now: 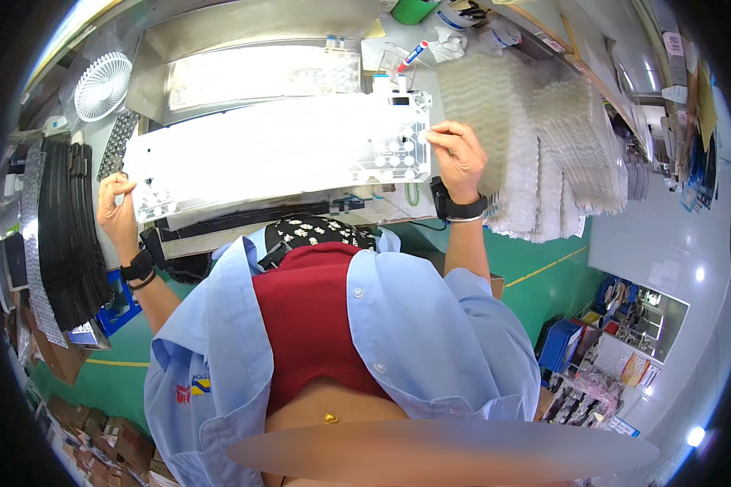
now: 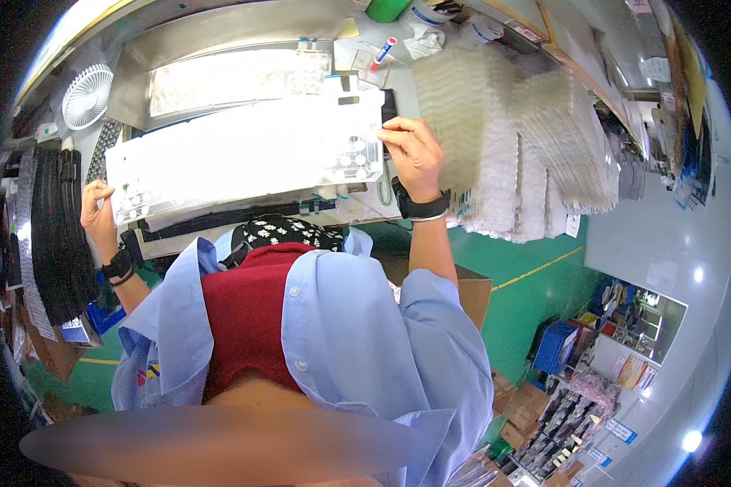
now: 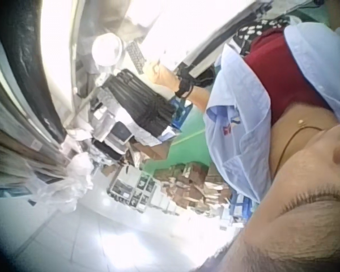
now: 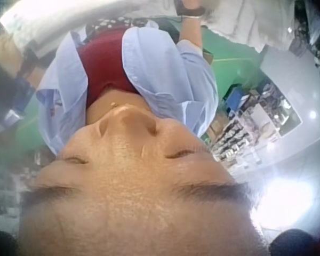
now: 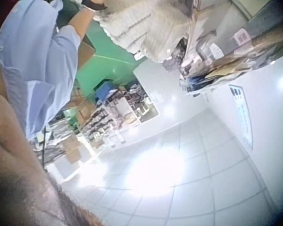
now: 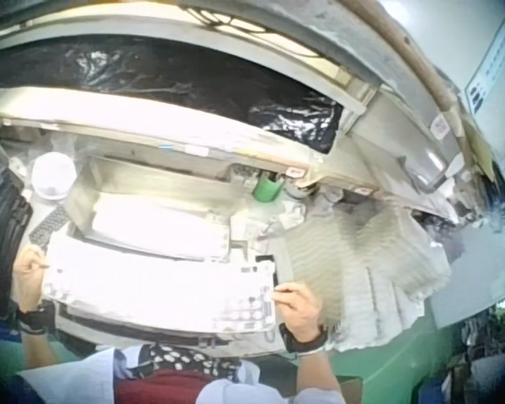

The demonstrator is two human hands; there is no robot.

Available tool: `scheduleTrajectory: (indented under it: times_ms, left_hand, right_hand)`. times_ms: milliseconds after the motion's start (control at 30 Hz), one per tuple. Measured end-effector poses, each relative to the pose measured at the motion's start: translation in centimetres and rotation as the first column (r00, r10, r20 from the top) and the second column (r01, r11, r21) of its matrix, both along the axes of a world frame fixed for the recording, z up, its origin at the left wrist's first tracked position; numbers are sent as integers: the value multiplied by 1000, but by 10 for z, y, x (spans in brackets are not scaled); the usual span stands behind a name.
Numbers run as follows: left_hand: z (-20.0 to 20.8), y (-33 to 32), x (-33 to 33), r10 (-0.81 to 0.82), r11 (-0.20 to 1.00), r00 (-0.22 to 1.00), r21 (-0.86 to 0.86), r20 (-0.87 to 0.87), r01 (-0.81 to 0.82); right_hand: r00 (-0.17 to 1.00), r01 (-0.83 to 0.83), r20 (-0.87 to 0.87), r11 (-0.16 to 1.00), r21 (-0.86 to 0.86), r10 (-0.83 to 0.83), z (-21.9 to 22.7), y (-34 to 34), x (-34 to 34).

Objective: Inspecting and layering transparent and white keyboard membrane components at a factory workstation.

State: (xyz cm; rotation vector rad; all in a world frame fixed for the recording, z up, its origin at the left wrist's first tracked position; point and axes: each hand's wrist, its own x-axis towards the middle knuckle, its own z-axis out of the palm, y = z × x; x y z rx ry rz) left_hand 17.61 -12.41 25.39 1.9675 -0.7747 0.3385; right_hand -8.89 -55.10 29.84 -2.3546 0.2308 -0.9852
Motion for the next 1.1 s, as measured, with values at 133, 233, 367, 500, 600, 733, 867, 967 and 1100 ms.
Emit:
scheduleTrajectory:
  times_ms: [133,233,367,500,600,733,867,967,1100]
  left_hand:
    - [3,5,0,24,1000,1000,4,-13,-24]
    - [-7,7,3,4,999,993,-53,-119,-10]
    - [-5,-15,-4,0,1000,840,7,-543,4]
    - [-4,-25,-9,-60,997,535,-77,-843,-10]
    - [-20,-22,-3,-76,985,675,49,-734,165]
    - [-14,-32,35,-35,998,723,11,-690,58]
    - [-13,-52,80,-41,986,820,-154,-570,-58]
    - [0,-67,72,126,992,919,35,-374,-122]
    - [-4,-57,47,150,988,882,32,-446,-151]
  right_hand:
    - [999,-20,36,998,-53,22,3,3,0]
    - [999,-23,29,998,-64,25,1,5,3]
    - [993,20,-113,876,481,40,-40,4,11]
    - [910,185,-343,512,839,232,-65,1,15]
    - [871,196,-402,550,812,283,-60,-7,27]
    - [863,133,-383,582,803,330,-66,-28,70]
    - [882,97,-299,479,872,365,-94,-39,138]
    - [845,219,-410,479,850,343,-128,-51,167]
    - [808,290,-495,515,807,319,-147,-60,180]
